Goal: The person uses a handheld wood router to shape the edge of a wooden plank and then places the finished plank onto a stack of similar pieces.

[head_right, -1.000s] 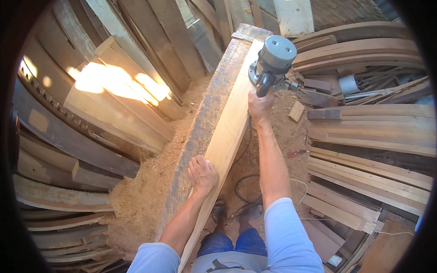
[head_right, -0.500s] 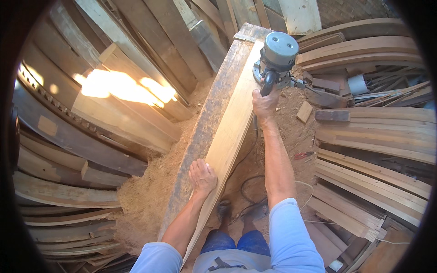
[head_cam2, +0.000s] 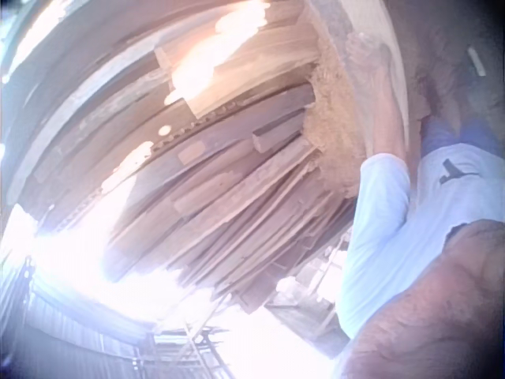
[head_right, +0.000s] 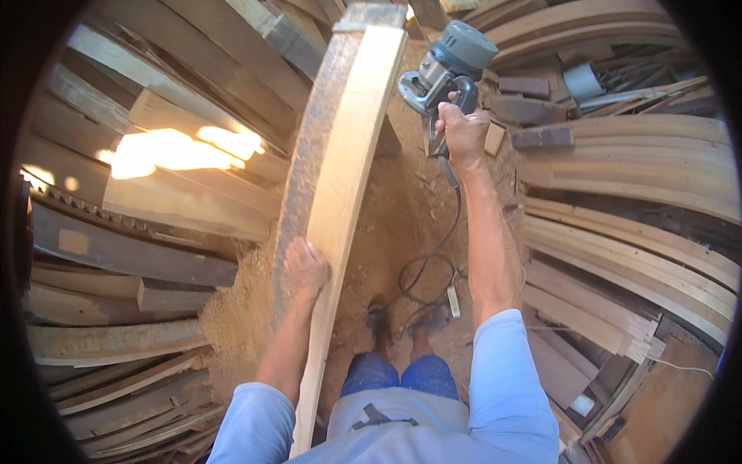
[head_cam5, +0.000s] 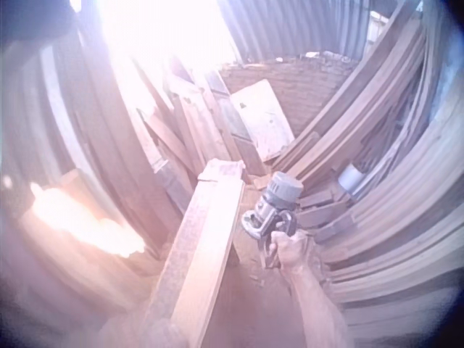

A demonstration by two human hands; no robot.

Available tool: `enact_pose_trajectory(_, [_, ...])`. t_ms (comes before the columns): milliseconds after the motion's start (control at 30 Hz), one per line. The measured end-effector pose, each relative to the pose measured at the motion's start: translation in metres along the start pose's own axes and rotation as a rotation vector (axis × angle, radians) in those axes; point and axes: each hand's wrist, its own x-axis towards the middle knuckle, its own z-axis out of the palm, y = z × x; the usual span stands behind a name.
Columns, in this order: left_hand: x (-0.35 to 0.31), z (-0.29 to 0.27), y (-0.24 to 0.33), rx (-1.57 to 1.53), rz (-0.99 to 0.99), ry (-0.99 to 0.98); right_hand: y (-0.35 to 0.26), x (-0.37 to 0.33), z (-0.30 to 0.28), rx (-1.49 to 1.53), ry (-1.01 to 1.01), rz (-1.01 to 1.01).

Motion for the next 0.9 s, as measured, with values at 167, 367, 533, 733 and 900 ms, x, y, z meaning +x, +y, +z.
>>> enact_pose_trajectory(167, [-0.001,-0.002,0.003,-0.032,0.008,0.018,0.049,-0.026,-0.071,0.404,0.109,0.231])
enact_pose_trajectory(367, [-0.003,0.004,-0.003,-0.029,0.028,0.029,0.179,-0.057,-0.18,0.59,0.382,0.537])
enact_pose_trajectory(533, [0.001,0.001,-0.003,-0.061,0.061,0.015,0.273,-0.085,-0.244,0.71,0.526,0.679])
enact_pose_trajectory(733, [0.003,0.003,-0.005,-0.099,0.068,-0.005,0.345,-0.093,-0.27,0.812,0.705,0.664])
enact_pose_trajectory(900, [0.006,-0.008,0.003,-0.115,-0.133,-0.264,0.385,-0.091,-0.297,0.951,0.704,0.578])
